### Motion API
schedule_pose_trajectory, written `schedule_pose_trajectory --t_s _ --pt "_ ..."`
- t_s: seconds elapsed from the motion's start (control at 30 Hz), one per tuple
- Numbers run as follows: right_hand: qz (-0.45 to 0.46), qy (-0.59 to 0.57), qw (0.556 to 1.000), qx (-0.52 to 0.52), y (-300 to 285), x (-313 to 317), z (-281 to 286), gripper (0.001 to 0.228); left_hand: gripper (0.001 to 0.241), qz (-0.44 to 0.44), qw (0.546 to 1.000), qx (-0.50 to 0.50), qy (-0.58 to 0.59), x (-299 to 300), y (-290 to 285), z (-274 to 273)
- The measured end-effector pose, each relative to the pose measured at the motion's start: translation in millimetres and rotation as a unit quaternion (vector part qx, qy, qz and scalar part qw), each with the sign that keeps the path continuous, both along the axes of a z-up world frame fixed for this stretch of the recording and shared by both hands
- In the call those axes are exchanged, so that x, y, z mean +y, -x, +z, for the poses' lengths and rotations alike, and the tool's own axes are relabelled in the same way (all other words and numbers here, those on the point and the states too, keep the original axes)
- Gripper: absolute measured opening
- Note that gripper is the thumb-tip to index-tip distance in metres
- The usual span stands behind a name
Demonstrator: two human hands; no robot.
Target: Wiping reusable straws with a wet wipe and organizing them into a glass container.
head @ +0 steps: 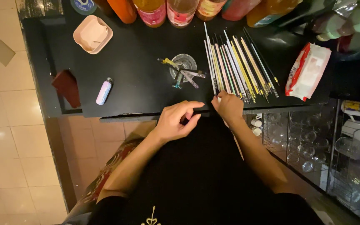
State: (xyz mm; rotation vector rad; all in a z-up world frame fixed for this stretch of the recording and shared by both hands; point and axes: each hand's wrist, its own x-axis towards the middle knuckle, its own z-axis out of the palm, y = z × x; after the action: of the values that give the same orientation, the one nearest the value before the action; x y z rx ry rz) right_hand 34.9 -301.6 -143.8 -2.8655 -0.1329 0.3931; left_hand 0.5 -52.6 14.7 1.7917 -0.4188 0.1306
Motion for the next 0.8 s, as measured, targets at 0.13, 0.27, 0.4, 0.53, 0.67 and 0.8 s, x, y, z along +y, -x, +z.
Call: schedule_pose_trajectory --t_s 0.13,0.27,0.4,0.53,0.67,0.8 --pt "-0.029 -0.069 0.996 -0.045 -8.8 -9.6 62.9 0.024 0.036 0.017 1.000 0.004 -0.027 6.8 -0.4 -1.2" --pt "-0.052 -0.256 0.953 -0.151 -24.3 -35.6 124.2 0.011 0.036 0.029 0.999 0.024 -0.022 9.3 2.7 -6.5" --pt "-0.147 -0.417 0.880 -0.171 -25.6 -56.3 176.2 0.009 0.036 0.019 0.998 0.042 -0.032 11.7 4.1 -9.4" --pt "-0.137 -0.495 0.824 -0.239 -19.6 -53.5 213.0 0.014 0.039 0.009 0.997 0.065 -0.036 12.4 9.0 -12.5" --pt "-0.128 -0.502 0.800 -0.302 -21.1 -45.0 223.3 0.015 0.040 0.001 0.997 0.060 -0.051 18.9 14.6 -18.4" --pt "-0.108 -0.513 0.798 -0.298 -19.1 -50.6 194.5 0.015 0.040 0.016 0.996 0.060 -0.062 28.2 15.1 -23.2"
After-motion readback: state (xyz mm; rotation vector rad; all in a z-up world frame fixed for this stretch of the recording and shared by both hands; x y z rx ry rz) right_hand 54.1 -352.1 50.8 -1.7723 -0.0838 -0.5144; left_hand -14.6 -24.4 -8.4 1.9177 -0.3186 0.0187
